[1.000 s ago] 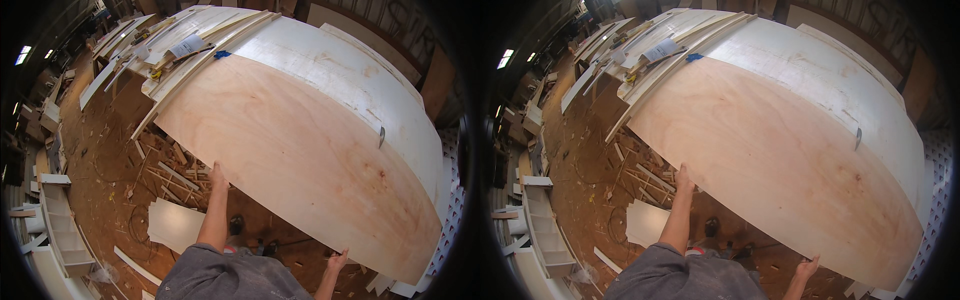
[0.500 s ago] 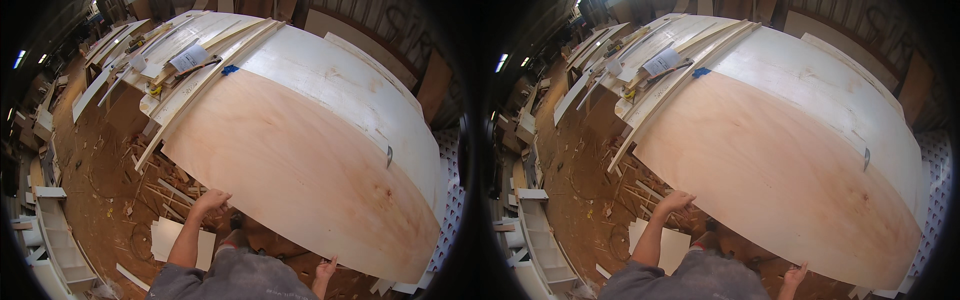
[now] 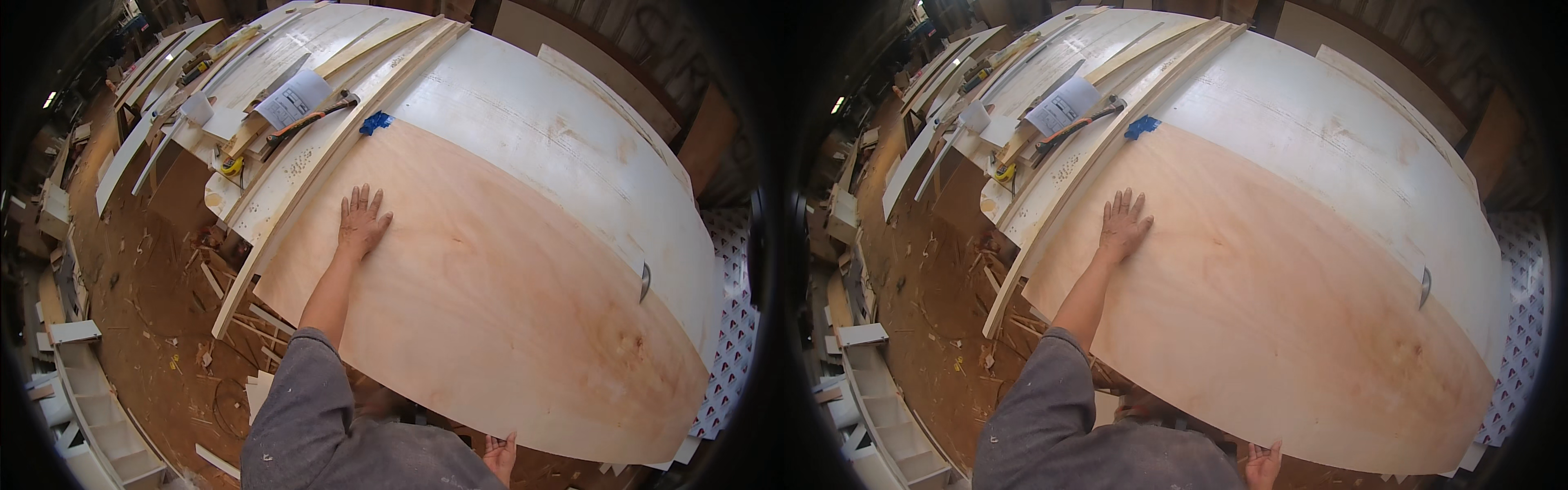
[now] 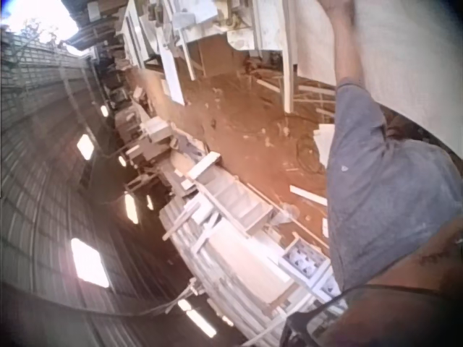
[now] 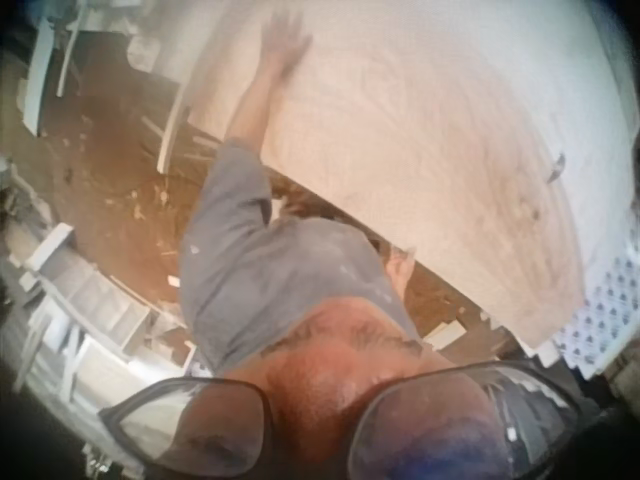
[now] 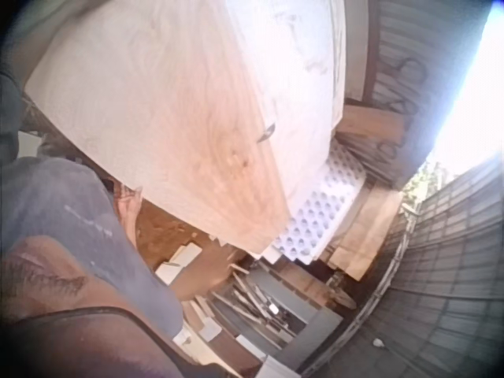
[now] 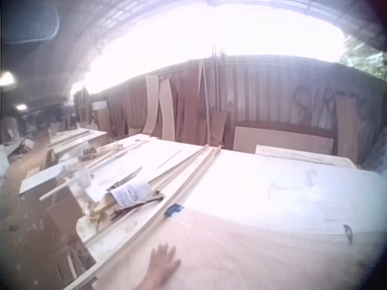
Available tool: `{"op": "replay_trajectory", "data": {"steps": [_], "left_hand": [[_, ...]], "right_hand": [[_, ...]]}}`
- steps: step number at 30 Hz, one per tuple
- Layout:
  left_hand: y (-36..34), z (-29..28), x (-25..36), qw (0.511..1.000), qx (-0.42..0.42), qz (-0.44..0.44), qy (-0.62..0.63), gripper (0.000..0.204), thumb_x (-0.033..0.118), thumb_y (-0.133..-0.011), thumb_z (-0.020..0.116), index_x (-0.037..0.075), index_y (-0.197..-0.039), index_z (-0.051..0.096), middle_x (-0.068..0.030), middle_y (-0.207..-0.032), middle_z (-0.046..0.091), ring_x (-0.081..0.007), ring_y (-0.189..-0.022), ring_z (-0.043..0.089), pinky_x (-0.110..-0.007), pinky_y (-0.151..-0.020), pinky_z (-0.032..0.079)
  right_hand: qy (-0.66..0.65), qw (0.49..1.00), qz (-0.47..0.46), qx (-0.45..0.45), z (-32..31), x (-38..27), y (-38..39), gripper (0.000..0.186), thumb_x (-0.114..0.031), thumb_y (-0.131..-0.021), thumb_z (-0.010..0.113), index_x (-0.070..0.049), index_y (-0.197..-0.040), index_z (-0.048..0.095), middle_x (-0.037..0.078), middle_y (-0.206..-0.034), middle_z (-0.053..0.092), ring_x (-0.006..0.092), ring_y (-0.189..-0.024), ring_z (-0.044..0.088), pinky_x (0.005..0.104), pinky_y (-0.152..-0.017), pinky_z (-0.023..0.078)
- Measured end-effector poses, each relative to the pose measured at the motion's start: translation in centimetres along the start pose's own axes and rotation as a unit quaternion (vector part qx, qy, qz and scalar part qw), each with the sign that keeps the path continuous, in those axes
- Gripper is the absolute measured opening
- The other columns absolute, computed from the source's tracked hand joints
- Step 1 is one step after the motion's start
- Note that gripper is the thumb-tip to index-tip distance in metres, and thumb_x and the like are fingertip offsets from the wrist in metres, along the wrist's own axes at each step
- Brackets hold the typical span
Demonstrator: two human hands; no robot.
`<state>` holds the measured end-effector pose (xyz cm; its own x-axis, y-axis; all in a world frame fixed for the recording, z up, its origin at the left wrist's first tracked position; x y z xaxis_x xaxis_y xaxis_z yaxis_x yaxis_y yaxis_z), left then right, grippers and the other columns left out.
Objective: The person places plywood sheets and white boards onto a large curved wooden structure, hammering a thin wooden strip into place to secure one of the boards.
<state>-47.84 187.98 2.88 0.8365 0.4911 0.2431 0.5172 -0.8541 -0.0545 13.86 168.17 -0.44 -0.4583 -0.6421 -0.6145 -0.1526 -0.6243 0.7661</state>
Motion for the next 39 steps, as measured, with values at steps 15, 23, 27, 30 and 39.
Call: {"op": "replay_trajectory", "data": {"steps": [15,23,27,30,39], "left_hand": [[-2.5,1.8,-0.9,0.996,0.040,0.006,-0.084,0.058,0.040,-0.098,0.039,0.015,-0.150,0.029,-0.0113,-0.158,0.019,-0.0292,-0.146,0.013,-0.047,-0.117,0.008],[-3.0,0.7,3.8,0.996,-0.015,0.004,-0.089,0.056,0.039,-0.100,0.036,0.018,-0.151,0.028,-0.0088,-0.158,0.018,-0.0275,-0.147,0.012,-0.046,-0.117,0.009],[-3.3,0.1,4.2,0.997,-0.018,0.002,-0.077,0.055,0.038,-0.100,0.037,0.017,-0.150,0.029,-0.0095,-0.158,0.018,-0.0277,-0.146,0.012,-0.047,-0.117,0.009],[-3.9,-0.7,4.3,0.997,-0.019,-0.017,-0.075,0.056,0.038,-0.099,0.037,0.015,-0.150,0.029,-0.0107,-0.158,0.018,-0.0284,-0.146,0.013,-0.048,-0.117,0.009],[-9.1,1.2,3.2,0.999,0.031,0.026,-0.028,0.061,0.046,-0.098,0.034,0.017,-0.151,0.027,-0.0110,-0.158,0.017,-0.0285,-0.147,0.009,-0.044,-0.118,0.003]], "right_hand": [[-0.074,0.997,-0.017,-0.034,5.0,-3.2,1.3,0.029,-0.029,-0.102,0.043,-0.006,-0.119,0.045,0.013,-0.104,0.062,0.0240,-0.087,0.067,0.0375,-0.070,0.059],[-0.115,0.991,-0.062,0.033,4.2,-3.5,1.5,0.029,-0.029,-0.101,0.046,-0.006,-0.119,0.045,0.012,-0.100,0.063,0.0222,-0.081,0.066,0.0365,-0.069,0.057],[-0.116,0.991,-0.062,0.016,4.2,-3.0,0.4,0.031,-0.029,-0.101,0.046,-0.005,-0.121,0.044,0.013,-0.108,0.062,0.0230,-0.088,0.065,0.0372,-0.069,0.057],[-0.097,0.993,-0.066,0.033,5.3,-3.3,-0.5,0.031,-0.029,-0.100,0.048,-0.005,-0.120,0.044,0.013,-0.109,0.061,0.0231,-0.088,0.065,0.0372,-0.067,0.057],[-0.093,0.989,-0.108,0.031,8.5,-3.0,-2.8,0.032,-0.032,-0.098,0.054,-0.009,-0.119,0.050,0.006,-0.098,0.061,0.0179,-0.084,0.062,0.0339,-0.067,0.055]]}}
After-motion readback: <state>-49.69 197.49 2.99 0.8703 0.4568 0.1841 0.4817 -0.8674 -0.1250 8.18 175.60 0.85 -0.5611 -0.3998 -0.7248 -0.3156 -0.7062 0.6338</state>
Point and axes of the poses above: each hand's wrist, its own y-axis away from the middle knuckle, its own z-axis out of the palm, x = y × z, the point moved 3 cm from there along -y, towards the middle knuckle
